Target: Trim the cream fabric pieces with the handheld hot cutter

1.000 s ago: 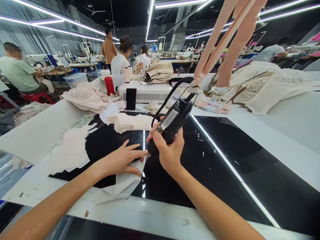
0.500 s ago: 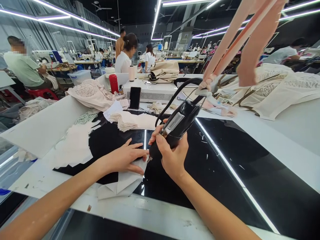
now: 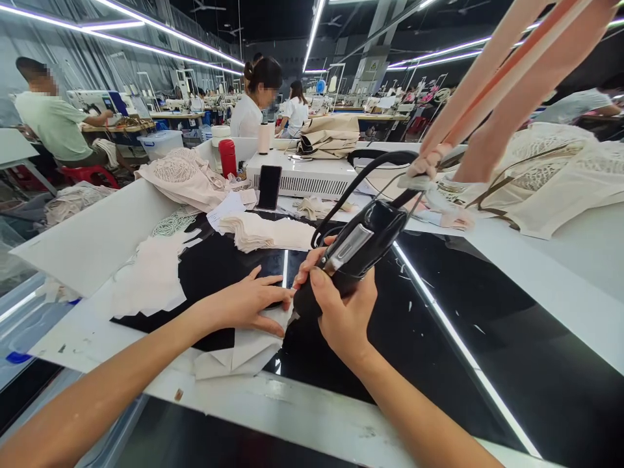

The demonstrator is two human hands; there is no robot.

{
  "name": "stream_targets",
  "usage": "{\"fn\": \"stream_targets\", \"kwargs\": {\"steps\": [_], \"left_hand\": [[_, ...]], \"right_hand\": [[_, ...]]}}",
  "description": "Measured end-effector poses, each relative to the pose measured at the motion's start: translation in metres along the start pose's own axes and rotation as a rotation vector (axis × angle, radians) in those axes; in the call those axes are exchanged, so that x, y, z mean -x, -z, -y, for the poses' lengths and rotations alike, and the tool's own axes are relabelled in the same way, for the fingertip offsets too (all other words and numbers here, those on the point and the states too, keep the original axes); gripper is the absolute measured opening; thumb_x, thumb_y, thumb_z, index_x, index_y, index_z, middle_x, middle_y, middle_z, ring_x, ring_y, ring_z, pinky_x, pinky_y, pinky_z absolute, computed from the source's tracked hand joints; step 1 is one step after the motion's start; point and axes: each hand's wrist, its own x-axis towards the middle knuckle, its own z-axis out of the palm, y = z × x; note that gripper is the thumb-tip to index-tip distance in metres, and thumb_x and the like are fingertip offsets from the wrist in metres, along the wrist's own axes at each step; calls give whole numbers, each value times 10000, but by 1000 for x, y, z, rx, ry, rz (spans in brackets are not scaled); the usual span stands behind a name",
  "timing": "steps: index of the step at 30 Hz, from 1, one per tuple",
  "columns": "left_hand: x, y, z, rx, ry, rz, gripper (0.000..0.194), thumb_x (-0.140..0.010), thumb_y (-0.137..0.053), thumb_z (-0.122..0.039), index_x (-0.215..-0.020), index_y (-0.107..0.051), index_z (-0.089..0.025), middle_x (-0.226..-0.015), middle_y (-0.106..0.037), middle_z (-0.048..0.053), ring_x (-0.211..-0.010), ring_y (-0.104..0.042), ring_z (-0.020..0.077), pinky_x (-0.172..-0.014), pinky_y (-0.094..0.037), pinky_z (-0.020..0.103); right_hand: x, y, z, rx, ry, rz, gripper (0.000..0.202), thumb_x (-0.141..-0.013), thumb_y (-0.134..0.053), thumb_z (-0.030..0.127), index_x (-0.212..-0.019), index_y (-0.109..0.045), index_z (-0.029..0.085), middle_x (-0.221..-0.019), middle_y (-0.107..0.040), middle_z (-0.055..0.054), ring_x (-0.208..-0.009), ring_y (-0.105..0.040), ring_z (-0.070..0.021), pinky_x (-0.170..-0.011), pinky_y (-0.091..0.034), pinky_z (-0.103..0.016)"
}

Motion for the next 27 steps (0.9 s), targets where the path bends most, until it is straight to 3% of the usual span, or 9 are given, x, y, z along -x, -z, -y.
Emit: {"fn": "stream_targets", "kwargs": {"steps": [5,10,15,21,27], "left_hand": [[1,1,2,23,-20,2,494,-903,-793,-463,-1328,-622,-277,-1548,-537,95,-1562,-310,334,-1255,-58,711],[0,2,-1,14,-14,-5,467,-844,-852,-427,-1240,-655,-277,-1475,-601,77,-1543,-348,340,-1231,-90,748],[1,1,-2,12,-36,-12,487,-833,-861,-435,-1240,-650,-270,-1512,-573,86,-1550,-334,341,-1231,-94,748],[24,0,-5,-56,0,-153,521,-834,-853,-462,-1250,-625,-247,-1621,-454,110,-1587,-246,340,-1268,-109,695],[50,-5,-8,-79,51,-236,381,-917,-793,-364,-1234,-618,-246,-1582,-512,95,-1557,-331,319,-1271,-179,674]], "right_hand": [[0,-2,7,-60,20,19,316,-847,-757,260,-1108,-579,271,-822,-654,55,-616,-618,-120,-589,-574,-279],[5,-4,10,-21,17,21,284,-837,-758,260,-1054,-575,265,-837,-667,42,-640,-632,-132,-626,-590,-305],[6,-4,9,5,0,17,291,-829,-760,255,-1051,-573,261,-826,-670,41,-649,-655,-141,-642,-609,-320],[-1,-3,15,-95,13,8,323,-832,-761,231,-1092,-576,273,-813,-662,57,-607,-626,-117,-574,-586,-274],[0,-6,14,-84,24,23,336,-824,-760,226,-1100,-574,272,-798,-656,57,-599,-633,-119,-557,-576,-268]]}}
